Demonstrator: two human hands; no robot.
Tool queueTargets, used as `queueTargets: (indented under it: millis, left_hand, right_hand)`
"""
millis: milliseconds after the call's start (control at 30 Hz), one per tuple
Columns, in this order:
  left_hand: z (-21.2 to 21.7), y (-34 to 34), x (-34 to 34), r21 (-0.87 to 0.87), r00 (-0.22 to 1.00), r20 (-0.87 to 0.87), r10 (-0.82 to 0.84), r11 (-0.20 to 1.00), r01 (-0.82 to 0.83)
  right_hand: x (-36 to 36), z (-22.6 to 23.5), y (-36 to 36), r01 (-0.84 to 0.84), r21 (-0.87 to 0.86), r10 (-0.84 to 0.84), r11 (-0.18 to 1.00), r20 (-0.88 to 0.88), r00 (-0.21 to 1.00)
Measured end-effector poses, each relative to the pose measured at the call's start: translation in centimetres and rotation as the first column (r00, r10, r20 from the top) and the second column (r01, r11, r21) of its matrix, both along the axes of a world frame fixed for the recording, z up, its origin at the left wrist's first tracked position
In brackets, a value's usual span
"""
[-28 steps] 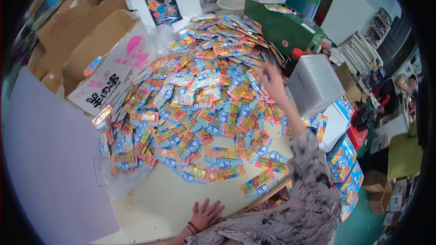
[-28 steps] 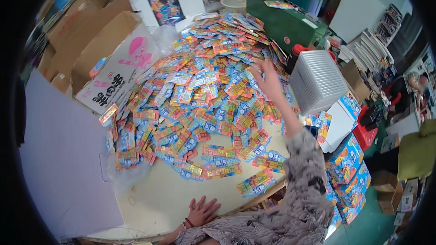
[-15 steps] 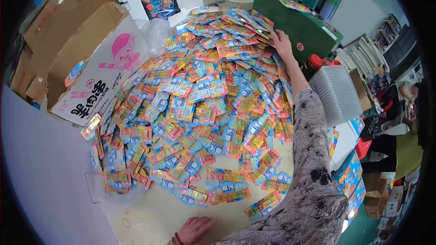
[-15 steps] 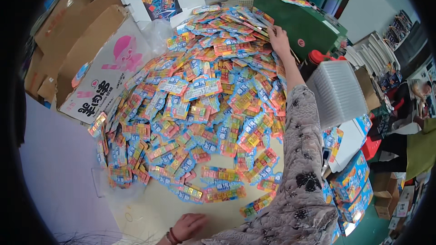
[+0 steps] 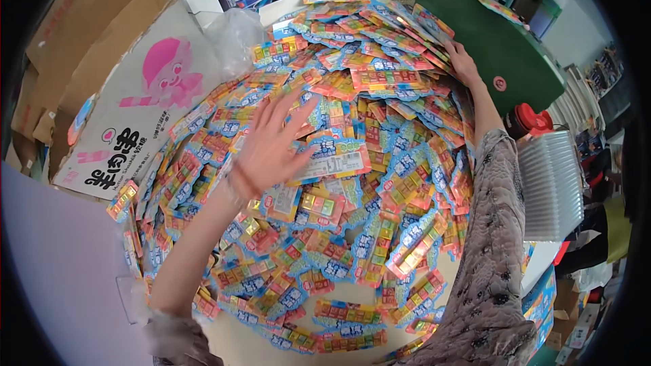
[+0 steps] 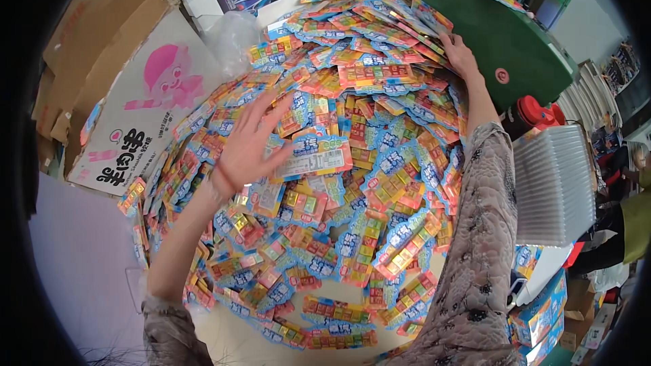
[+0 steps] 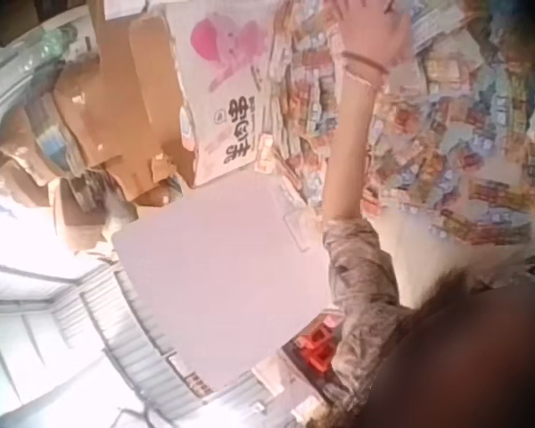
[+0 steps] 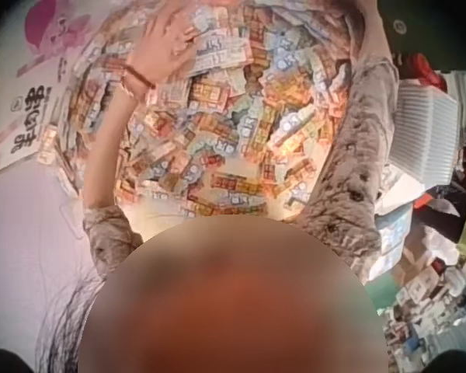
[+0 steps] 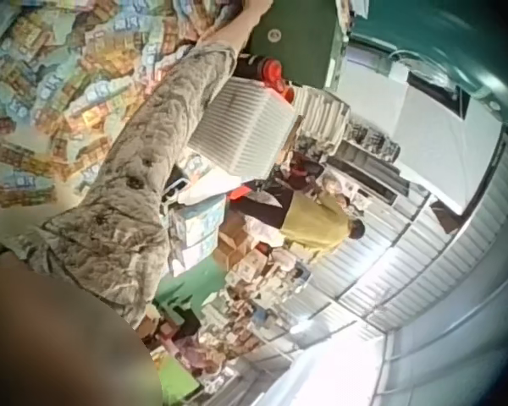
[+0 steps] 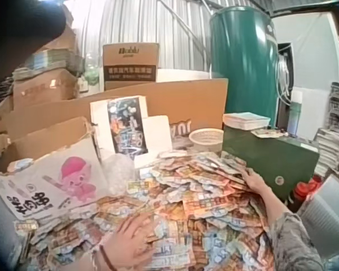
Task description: Sorting and packing small colorful packets into a cardboard box on a factory workstation.
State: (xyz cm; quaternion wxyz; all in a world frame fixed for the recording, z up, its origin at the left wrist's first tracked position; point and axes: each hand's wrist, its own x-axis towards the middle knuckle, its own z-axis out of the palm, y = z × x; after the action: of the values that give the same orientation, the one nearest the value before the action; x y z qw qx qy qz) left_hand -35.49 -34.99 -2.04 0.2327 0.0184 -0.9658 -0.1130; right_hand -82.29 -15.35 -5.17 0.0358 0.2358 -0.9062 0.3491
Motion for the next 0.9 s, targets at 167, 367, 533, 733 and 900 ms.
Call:
queueTargets:
  millis: [167,367,533,733,900]
  left_hand:
    - [-1.6,-2.4,-9.0,-0.235,0.987,0.099,0.13,0.967,-0.104]
    - [-5.2,-4.2,-14.7,0.042,0.974,0.222,0.041,0.998,-0.052]
    - [-6.6,-3.4,-16.2,-0.247,0.984,0.047,0.174,0.956,-0.157]
    - [-7.0,-4.3,-13.9,-0.448,0.995,-0.06,0.074,0.889,-0.093]
    - [-6.2,-3.8,-8.7,-0.516,0.991,-0.049,0.127,0.846,-0.134]
  right_hand:
    - [1.7,2.2,-1.1,-0.11,0.19,0.078,0.976,0.171,0.982]
    - [2.5,0.9,-1.7,-0.273,0.192,0.227,0.942,0.233,0.946]
    - [-0.6,0.2,-2.9,-0.265,0.183,0.223,0.947,0.224,0.949]
    - [1.1,-0.7,-4.3,-0.562,-0.028,0.545,0.826,0.294,0.786]
    - [4.3,-0.6,-7.0,-0.653,-0.105,0.642,0.75,0.351,0.681]
